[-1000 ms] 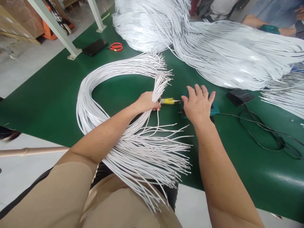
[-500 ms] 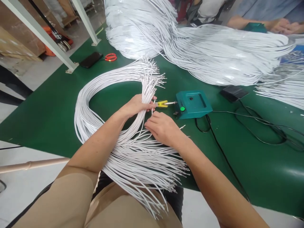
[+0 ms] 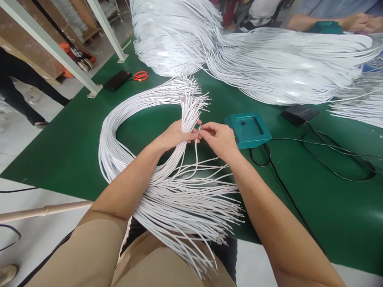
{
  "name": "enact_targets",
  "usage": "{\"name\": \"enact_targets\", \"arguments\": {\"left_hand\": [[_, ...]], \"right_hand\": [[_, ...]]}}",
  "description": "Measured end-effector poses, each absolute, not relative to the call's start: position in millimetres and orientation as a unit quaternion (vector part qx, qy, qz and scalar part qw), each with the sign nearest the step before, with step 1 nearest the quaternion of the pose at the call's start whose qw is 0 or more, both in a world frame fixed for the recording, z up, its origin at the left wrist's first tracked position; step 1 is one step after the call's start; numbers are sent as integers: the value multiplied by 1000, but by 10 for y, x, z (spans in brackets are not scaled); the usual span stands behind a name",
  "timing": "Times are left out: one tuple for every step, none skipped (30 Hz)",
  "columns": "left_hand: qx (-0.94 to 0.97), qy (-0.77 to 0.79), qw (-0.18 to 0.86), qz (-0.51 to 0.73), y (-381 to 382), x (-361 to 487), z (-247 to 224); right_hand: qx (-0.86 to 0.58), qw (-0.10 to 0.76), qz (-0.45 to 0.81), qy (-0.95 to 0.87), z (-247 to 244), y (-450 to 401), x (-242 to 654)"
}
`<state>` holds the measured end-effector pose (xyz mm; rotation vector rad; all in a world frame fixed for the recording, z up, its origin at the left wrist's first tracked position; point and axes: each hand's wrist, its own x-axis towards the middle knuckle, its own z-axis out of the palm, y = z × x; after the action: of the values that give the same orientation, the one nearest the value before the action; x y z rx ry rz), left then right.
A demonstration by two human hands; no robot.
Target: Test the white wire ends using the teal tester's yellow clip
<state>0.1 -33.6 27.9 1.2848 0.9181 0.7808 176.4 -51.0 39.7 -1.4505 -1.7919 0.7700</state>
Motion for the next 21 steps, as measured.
{"name": "enact_targets", "arguments": {"left_hand": [[563,401,637,340,-337,1,285],[564,402,638,338,-340,2,292],[565,404,637,335,-343,4,301],[568,406,634,333,-347,6,310],[571,408,631,331,-352,9,320],[575,409,627,330,-358,12,330],[579,410,623,330,-363,15,340],[583,411,618,331,-367,18,349],[586,411,614,331,-370,20,356],[588,411,612,332,-372,21,360],[589,411,612,332,-372,21,361],[588,410,613,332,-369,20,356],[588,411,612,334,-365,18,348],[589,414,607,337,-359,16,334],[590,419,600,339,-351,14,318],[592,424,594,342,-344,12,301],[592,426,591,344,-337,11,283],[590,427,592,346,-331,12,267],[586,425,596,347,-327,13,253],[581,423,602,348,-325,15,242],[577,422,606,348,-324,17,235]], "right_hand": [[-556,353,295,-692,392,-509,1757],[-552,356,290,-696,383,-508,1758],[-548,355,278,-704,372,-507,1763],[-543,350,257,-718,359,-506,1772],[-537,343,226,-737,345,-505,1781],[-529,333,186,-758,332,-503,1791],[-518,323,141,-779,318,-502,1800],[-506,312,96,-799,306,-502,1807],[-492,301,53,-815,295,-505,1814],[-480,290,15,-828,286,-510,1820],[-470,279,-17,-837,278,-518,1827],[-461,270,-41,-844,272,-530,1835],[-455,265,-58,-848,268,-546,1846],[-450,264,-67,-851,267,-564,1858],[-444,266,-68,-853,269,-582,1871],[-440,275,-62,-853,275,-599,1884],[-442,289,-49,-848,286,-611,1895],[-451,308,-31,-837,302,-616,1902],[-467,331,-6,-820,323,-613,1905],[-489,352,24,-798,349,-602,1903],[-513,367,60,-774,376,-583,1895]]}}
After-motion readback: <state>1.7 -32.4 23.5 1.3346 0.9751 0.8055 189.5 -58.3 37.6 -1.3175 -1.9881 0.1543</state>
